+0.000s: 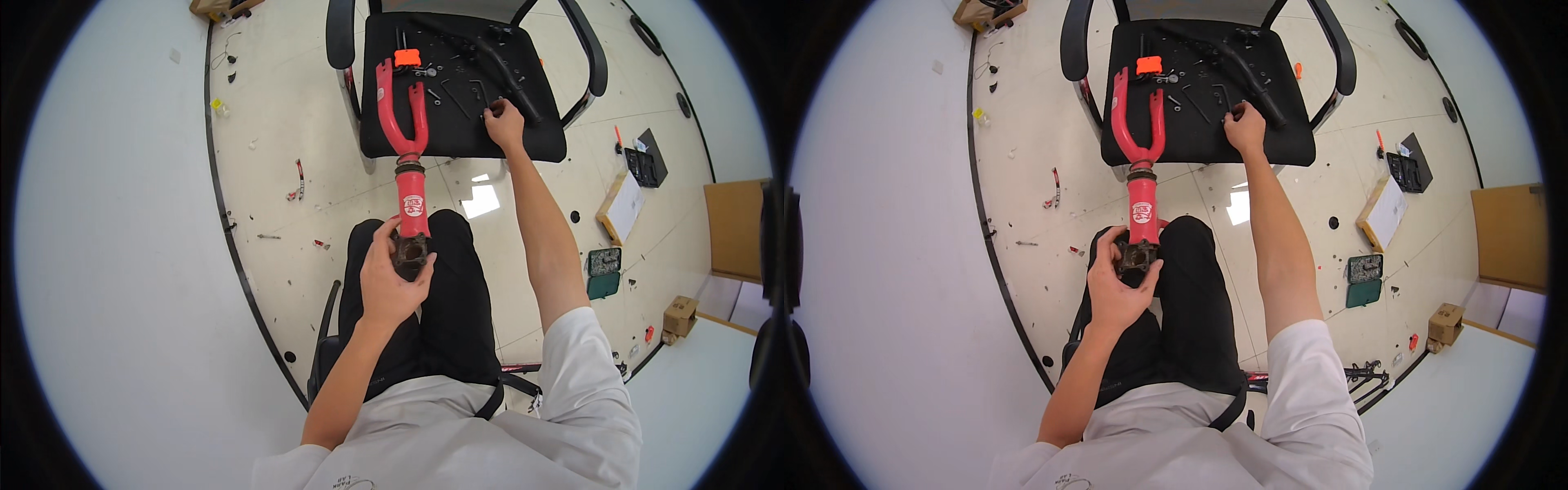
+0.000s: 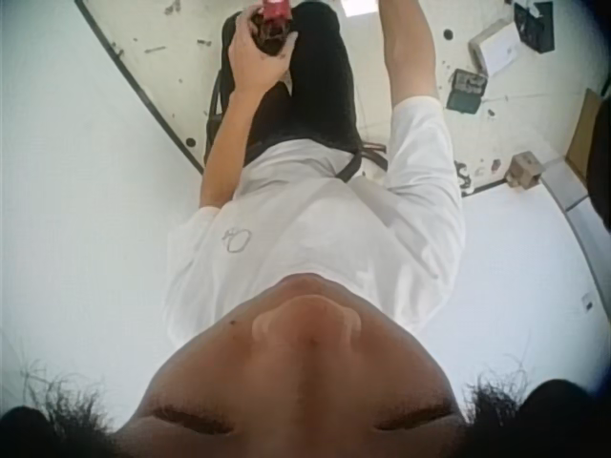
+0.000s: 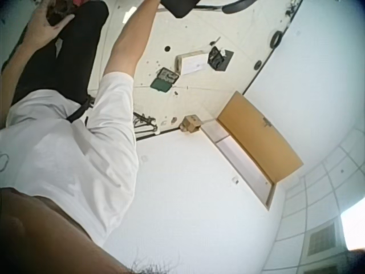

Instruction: The person assembles a scooter handlebar by inserting and tightening bolts, attaching a black handlebar, and securing it with a clamp. They repeatedly adjust the position and tighten fasteners using an Allen key.

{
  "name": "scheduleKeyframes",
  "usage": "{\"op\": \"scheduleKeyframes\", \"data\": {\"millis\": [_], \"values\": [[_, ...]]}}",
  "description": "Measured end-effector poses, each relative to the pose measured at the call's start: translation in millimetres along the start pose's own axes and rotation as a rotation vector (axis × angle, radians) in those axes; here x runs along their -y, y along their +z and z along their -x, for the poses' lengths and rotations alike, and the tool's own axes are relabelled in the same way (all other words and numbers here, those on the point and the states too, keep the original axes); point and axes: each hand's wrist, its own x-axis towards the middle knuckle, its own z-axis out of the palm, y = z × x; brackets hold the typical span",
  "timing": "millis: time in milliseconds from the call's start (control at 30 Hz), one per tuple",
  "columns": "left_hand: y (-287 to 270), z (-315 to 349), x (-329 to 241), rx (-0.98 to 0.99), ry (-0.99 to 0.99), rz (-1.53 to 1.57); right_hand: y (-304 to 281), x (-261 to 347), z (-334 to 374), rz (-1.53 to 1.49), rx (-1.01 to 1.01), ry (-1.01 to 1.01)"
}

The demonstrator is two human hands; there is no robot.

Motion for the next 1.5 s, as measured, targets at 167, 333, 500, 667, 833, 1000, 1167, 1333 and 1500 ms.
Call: {"op": "scheduleKeyframes", "data": {"millis": [167, 333, 500, 667, 833, 1000, 1167, 1333, 1500], "values": [[1, 10, 19, 0.005, -0.021, 0.087, -17, 1, 6, -0.102, -0.109, -0.075], [-5, 44, 58, 0.052, -0.056, 0.107, -42, -20, -5, 0.383, -0.388, -0.245], [-15, 64, 82, 0.101, -0.084, 0.157, -46, -29, -22, 0.531, -0.029, -0.113], [-12, 50, 84, 0.144, -0.261, 0.305, -45, -20, -43, 0.432, 0.187, -0.021], [-10, 43, 87, 0.126, -0.263, 0.684, -75, 7, -23, 0.403, 0.106, -0.115], [1, 11, 52, 0.097, -0.371, 0.790, -124, -3, 39, 0.209, 0.044, -0.218], [25, -5, 41, -0.140, -0.391, 0.506, -151, 21, 135, -0.181, 0.193, -0.059], [28, -3, 17, -0.248, -0.234, 0.363, -181, 55, 216, -0.394, 0.370, 0.103], [20, 5, 13, -0.238, 0.161, -0.136, -195, 85, 245, -0.376, 0.477, -0.044]]}}
